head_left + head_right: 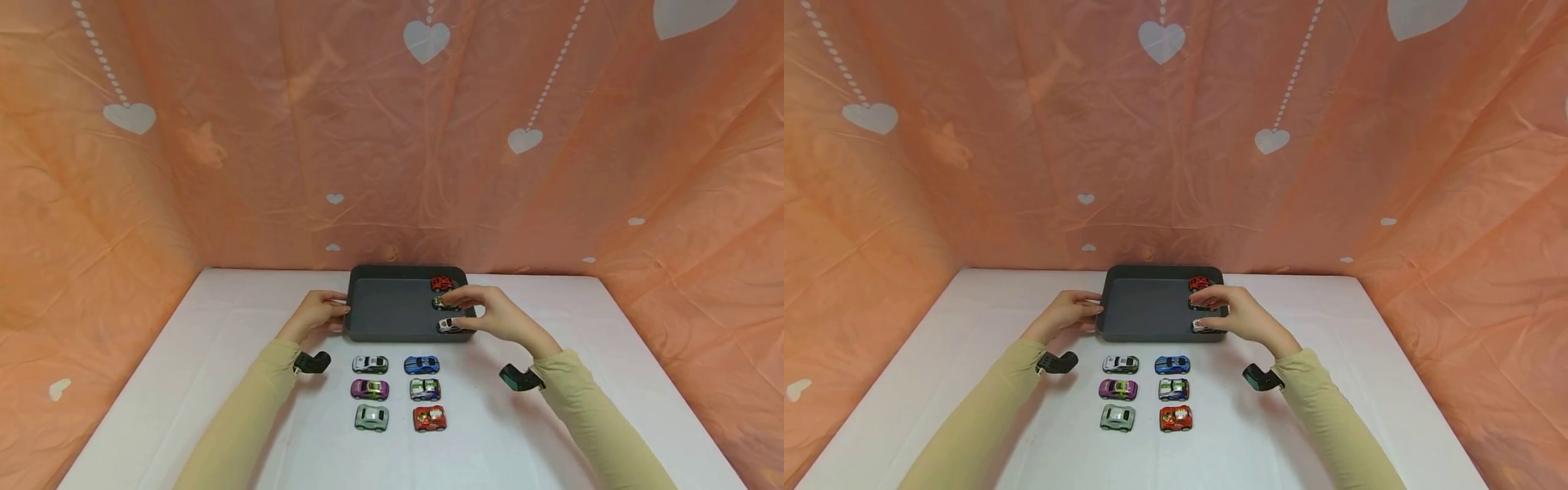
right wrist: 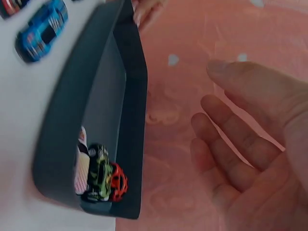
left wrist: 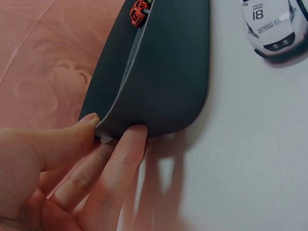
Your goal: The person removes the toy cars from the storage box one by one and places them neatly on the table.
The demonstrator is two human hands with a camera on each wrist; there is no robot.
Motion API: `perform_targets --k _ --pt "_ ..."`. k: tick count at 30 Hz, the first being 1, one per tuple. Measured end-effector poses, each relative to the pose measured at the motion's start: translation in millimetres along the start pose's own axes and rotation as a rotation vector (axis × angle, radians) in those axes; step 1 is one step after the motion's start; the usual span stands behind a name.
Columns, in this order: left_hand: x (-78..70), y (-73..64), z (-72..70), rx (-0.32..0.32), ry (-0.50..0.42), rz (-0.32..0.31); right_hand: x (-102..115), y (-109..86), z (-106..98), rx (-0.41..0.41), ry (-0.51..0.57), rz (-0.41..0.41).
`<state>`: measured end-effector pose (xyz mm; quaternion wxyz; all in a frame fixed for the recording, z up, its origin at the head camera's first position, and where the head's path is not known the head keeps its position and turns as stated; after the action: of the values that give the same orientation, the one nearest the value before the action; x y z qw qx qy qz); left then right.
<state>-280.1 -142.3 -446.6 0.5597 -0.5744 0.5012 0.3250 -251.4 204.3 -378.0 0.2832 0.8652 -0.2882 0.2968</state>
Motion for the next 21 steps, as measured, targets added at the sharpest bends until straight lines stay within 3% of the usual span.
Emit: perform_targets --k 5,21 --pt "0.1 1.1 -0.8 -0.003 0.005 -0.006 -18.8 17.2 -8.4 0.01 0.034 0.062" --pt "1.5 2.6 -1.1 0.004 -0.002 -0.001 -68.7 60.2 -22.5 0.021 0.033 0.106"
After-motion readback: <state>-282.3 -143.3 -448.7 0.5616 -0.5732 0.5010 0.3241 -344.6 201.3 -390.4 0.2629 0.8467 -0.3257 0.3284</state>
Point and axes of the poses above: each hand's wrist, its own y-axis towards the middle knuckle, its own z-axis out of the palm, x = y × z, the point moved 2 cm from there along y, towards the middle knuckle, and after that the axes turned 6 degrees about -z, right-handed, at the moved point
